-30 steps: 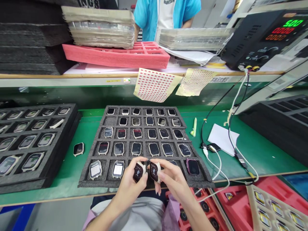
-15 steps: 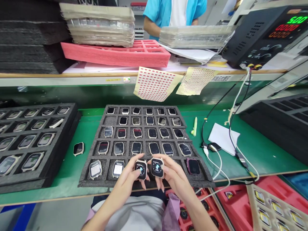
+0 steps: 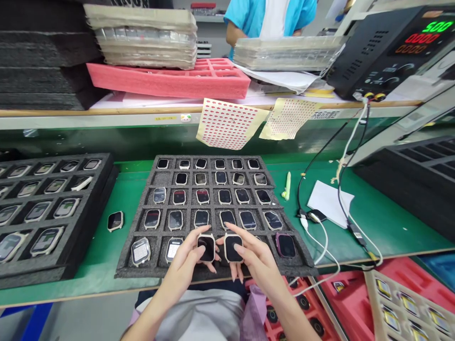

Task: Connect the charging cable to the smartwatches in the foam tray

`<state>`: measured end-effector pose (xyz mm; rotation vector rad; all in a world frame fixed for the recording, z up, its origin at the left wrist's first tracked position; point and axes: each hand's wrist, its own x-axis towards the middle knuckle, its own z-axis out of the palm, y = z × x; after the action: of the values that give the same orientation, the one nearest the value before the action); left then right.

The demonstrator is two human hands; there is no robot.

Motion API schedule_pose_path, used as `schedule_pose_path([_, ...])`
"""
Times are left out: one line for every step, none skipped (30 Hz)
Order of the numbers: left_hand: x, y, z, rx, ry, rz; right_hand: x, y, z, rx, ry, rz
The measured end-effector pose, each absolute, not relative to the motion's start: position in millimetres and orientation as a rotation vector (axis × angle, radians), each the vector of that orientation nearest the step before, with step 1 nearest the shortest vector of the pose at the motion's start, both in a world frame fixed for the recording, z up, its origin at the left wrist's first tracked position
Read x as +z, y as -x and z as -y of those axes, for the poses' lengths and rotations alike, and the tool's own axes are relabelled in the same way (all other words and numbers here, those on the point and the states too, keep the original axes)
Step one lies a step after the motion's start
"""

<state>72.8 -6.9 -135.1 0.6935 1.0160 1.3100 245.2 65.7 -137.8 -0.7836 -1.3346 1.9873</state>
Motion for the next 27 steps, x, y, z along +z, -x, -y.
schedule_pose_path([-135.1, -72.9, 7.0, 1.308, -0.696, -1.015, -137.2, -245.1, -65.0, 1.98, 0.786, 1.34])
schedule_pose_path([-135.4, -73.0, 7.2, 1.307, -0.702, -1.017, -136.5, -244.9, -64.3, 1.973, 0.789, 1.347])
schedule_pose_path([-135.7, -73.2, 7.4, 1.305, -0.712, -1.02, -135.7, -244.5, -63.4, 1.965, 0.792, 1.351])
schedule_pose_path([-136.2, -73.5, 7.6, 1.306, -0.727, -1.03, -134.8, -244.1, -62.6, 1.959, 0.793, 1.352])
schedule_pose_path([-136.8, -73.9, 7.7, 1.307, -0.749, -1.049, -133.8, -243.6, -61.8, 1.955, 0.79, 1.349])
schedule_pose_path([-137.3, -74.5, 7.8, 1.307, -0.776, -1.079, -132.7, -243.1, -61.2, 1.955, 0.778, 1.341])
schedule_pose_path([-137.7, -75.2, 7.8, 1.308, -0.805, -1.119, -131.8, -242.6, -60.9, 1.96, 0.757, 1.33])
schedule_pose_path([-137.7, -76.1, 7.8, 1.308, -0.837, -1.165, -130.9, -242.3, -60.9, 1.97, 0.728, 1.32])
schedule_pose_path([-137.3, -77.1, 7.8, 1.31, -0.866, -1.209, -130.4, -242.0, -61.3, 1.984, 0.698, 1.315])
schedule_pose_path([-136.6, -78.3, 7.7, 1.314, -0.891, -1.25, -130.1, -241.9, -62.0, 1.997, 0.669, 1.314])
schedule_pose_path([-135.5, -79.5, 7.7, 1.314, -0.913, -1.28, -130.2, -241.9, -62.9, 2.0, 0.643, 1.319])
schedule_pose_path([-134.3, -80.7, 7.7, 1.31, -0.932, -1.3, -130.6, -241.9, -64.0, 1.994, 0.62, 1.331])
schedule_pose_path([-133.1, -82.0, 7.6, 1.303, -0.949, -1.308, -131.3, -242.0, -65.0, 1.979, 0.601, 1.349])
schedule_pose_path([-132.0, -83.2, 7.5, 1.295, -0.967, -1.305, -131.9, -241.9, -65.9, 1.957, 0.588, 1.369])
schedule_pose_path([-131.3, -84.3, 7.1, 1.289, -0.985, -1.298, -132.6, -241.8, -66.4, 1.934, 0.58, 1.389])
schedule_pose_path([-131.0, -85.3, 6.5, 1.292, -1.005, -1.284, -133.1, -241.7, -66.7, 1.916, 0.577, 1.404])
schedule_pose_path([-130.9, -86.3, 5.7, 1.302, -1.018, -1.268, -133.5, -241.6, -66.7, 1.907, 0.581, 1.415])
schedule_pose_path([-131.2, -87.1, 4.8, 1.315, -1.017, -1.253, -133.9, -241.6, -66.4, 1.905, 0.588, 1.418])
schedule_pose_path([-131.6, -87.8, 3.8, 1.324, -1.003, -1.238, -134.3, -241.7, -66.1, 1.909, 0.595, 1.414])
schedule_pose_path([-132.0, -88.4, 2.9, 1.327, -0.98, -1.225, -134.7, -242.0, -65.8, 1.918, 0.598, 1.405])
schedule_pose_path([-132.4, -88.9, 2.1, 1.327, -0.953, -1.214, -135.4, -242.4, -65.6, 1.93, 0.596, 1.395])
schedule_pose_path([-132.7, -89.4, 1.7, 1.324, -0.928, -1.209, -136.2, -242.9, -65.5, 1.941, 0.59, 1.383])
schedule_pose_path([-133.1, -89.7, 1.5, 1.32, -0.91, -1.211, -137.2, -243.5, -65.5, 1.953, 0.582, 1.372])
schedule_pose_path([-133.4, -89.8, 1.5, 1.32, -0.903, -1.219, -138.2, -244.0, -65.6, 1.964, 0.573, 1.361])
schedule_pose_path([-133.9, -89.8, 1.7, 1.321, -0.901, -1.231, -139.2, -244.5, -65.8, 1.976, 0.566, 1.354])
schedule_pose_path([-134.4, -89.6, 2.1, 1.322, -0.901, -1.242, -140.1, -244.8, -65.8, 1.985, 0.564, 1.347])
schedule_pose_path([-134.8, -89.2, 2.4, 1.323, -0.907, -1.249, -140.8, -245.0, -65.8, 1.992, 0.565, 1.34])
